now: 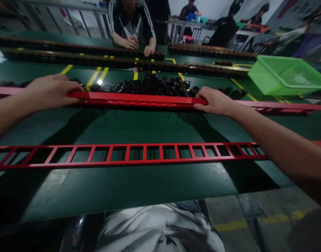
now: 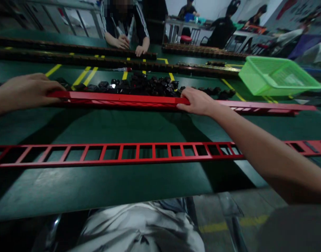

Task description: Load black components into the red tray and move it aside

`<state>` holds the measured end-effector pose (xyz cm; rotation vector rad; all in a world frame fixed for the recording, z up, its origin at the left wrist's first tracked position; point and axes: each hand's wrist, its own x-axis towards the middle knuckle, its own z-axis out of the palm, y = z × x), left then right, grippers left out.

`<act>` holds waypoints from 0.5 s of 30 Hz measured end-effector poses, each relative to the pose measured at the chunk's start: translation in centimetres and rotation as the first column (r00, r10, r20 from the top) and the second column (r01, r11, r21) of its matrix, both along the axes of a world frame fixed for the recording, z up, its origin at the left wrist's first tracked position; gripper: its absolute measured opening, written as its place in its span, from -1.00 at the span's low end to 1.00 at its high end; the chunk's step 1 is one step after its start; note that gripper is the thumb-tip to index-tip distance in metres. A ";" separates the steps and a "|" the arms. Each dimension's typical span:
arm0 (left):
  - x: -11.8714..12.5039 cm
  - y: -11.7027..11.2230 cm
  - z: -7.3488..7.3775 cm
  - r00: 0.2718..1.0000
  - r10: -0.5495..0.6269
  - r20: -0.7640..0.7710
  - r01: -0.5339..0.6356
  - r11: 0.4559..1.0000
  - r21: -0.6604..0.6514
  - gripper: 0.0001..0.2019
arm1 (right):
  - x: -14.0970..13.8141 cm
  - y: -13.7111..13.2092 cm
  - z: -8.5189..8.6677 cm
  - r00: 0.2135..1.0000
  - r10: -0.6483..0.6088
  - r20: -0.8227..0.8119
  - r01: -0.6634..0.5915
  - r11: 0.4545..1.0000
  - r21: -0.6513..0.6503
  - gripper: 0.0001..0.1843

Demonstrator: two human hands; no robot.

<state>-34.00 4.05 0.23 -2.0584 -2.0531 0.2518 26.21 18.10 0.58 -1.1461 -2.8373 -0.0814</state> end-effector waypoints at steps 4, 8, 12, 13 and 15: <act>0.0 -3.9 -0.3 0.975 -0.158 0.155 0.162 0.987 -0.009 -0.11 | 1.5 -3.9 -0.7 0.998 0.036 -0.043 -0.037 0.999 -0.001 -0.74; 0.9 -7.2 -0.8 0.968 -0.101 0.228 0.103 0.995 0.004 -0.25 | 1.8 -8.9 -1.5 1.000 -0.016 0.018 0.015 0.999 0.046 -0.70; 0.8 -8.0 0.1 0.894 0.123 0.431 -0.110 0.992 -0.055 -0.16 | 2.5 -10.2 -0.7 0.999 -0.049 -0.012 0.050 0.993 0.106 -0.70; 0.4 -8.0 1.0 0.866 0.177 0.468 -0.183 0.983 -0.032 -0.13 | 3.1 -9.3 -0.1 0.995 -0.081 -0.065 0.089 0.987 0.132 -0.72; -0.8 -8.1 3.4 0.889 0.251 0.383 -0.284 0.958 0.031 -0.22 | 4.7 -6.3 1.2 0.945 -0.206 -0.256 0.265 0.938 0.224 -0.79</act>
